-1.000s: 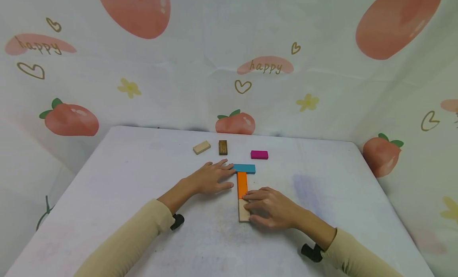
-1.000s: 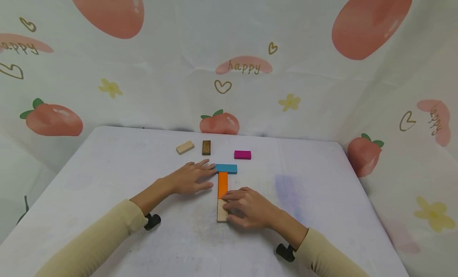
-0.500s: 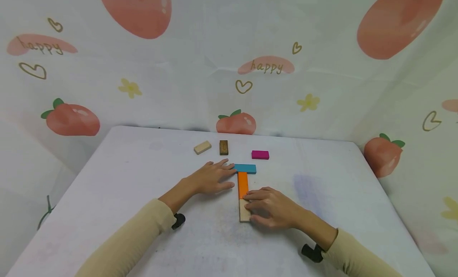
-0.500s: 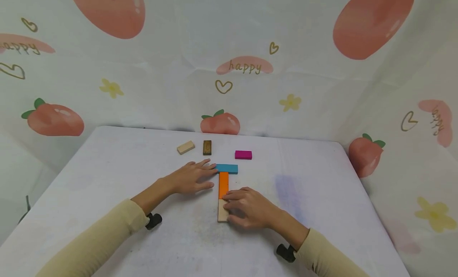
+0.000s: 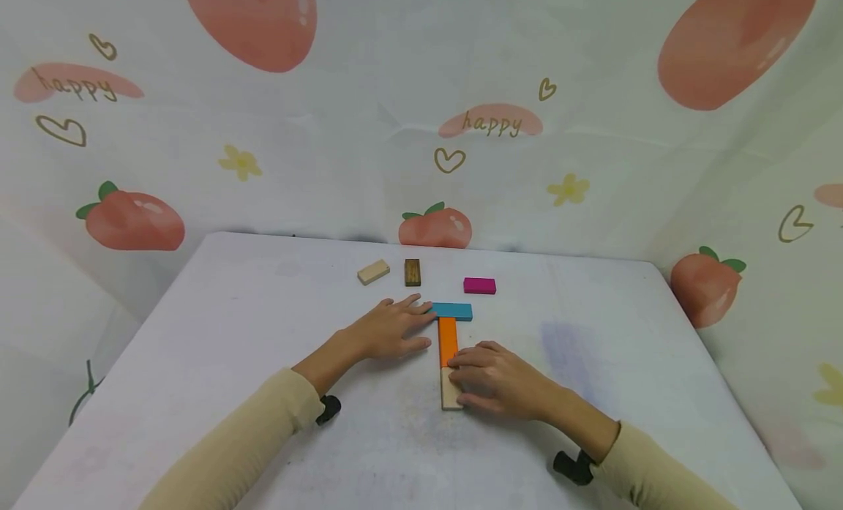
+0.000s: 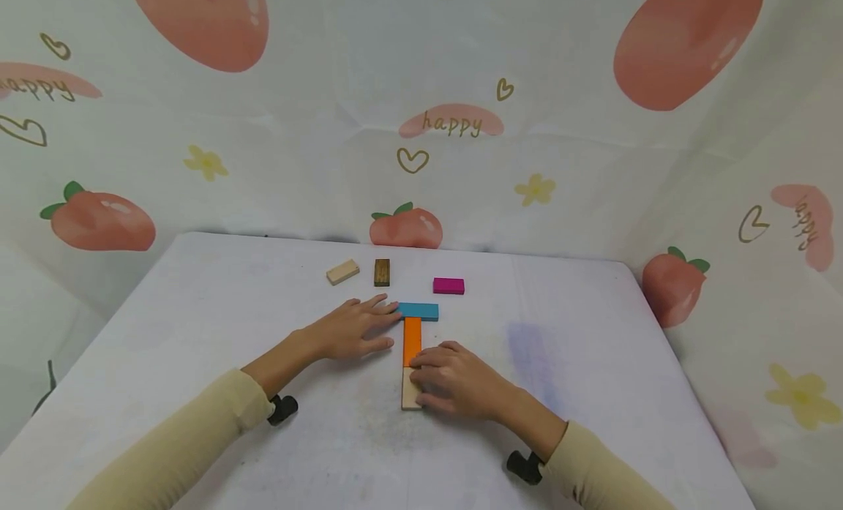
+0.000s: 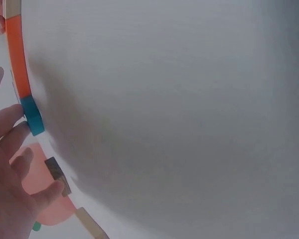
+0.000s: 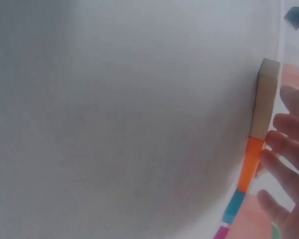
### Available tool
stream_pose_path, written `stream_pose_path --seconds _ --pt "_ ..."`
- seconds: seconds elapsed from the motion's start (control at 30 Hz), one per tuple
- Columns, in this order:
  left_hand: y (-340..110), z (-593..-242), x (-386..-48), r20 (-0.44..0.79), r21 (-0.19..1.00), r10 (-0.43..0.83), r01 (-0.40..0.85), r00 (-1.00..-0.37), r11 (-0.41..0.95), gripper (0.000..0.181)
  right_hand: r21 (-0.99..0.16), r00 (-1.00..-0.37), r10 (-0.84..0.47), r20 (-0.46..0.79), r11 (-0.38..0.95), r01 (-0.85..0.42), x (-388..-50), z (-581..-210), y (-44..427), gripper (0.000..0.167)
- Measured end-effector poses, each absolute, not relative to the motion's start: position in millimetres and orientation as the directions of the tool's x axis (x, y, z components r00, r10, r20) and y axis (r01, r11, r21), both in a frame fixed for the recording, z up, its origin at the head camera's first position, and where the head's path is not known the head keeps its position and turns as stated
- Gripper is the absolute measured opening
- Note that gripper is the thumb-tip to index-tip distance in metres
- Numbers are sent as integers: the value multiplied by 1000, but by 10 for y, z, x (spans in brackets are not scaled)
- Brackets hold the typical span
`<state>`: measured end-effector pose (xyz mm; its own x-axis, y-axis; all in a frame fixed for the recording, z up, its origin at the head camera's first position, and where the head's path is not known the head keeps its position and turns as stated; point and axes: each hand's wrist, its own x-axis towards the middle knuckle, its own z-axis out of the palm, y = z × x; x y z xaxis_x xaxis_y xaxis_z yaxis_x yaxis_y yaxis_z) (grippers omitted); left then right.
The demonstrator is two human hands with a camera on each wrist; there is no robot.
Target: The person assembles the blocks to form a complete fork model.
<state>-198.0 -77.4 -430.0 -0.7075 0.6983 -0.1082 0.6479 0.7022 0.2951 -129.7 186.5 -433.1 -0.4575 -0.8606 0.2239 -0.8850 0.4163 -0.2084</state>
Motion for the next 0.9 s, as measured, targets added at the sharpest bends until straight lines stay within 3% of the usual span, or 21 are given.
stream_pose_path --seconds 0.23,0.57,0.9 --pt "-778 -4268 -1960 -107 292 703 654 -703 698 58 -195 -470 -842 266 431 -881 -1364 -4352 1851 43" --pt "-766 -4268 -1966 -87 255 715 678 -694 690 57 -285 -580 -809 89 538 -794 -1379 -4314 1829 47" --pt "-727 -4251 -2007 -77 210 719 694 -690 689 55 -284 -577 -811 96 533 -797 -1393 -4306 1817 47"
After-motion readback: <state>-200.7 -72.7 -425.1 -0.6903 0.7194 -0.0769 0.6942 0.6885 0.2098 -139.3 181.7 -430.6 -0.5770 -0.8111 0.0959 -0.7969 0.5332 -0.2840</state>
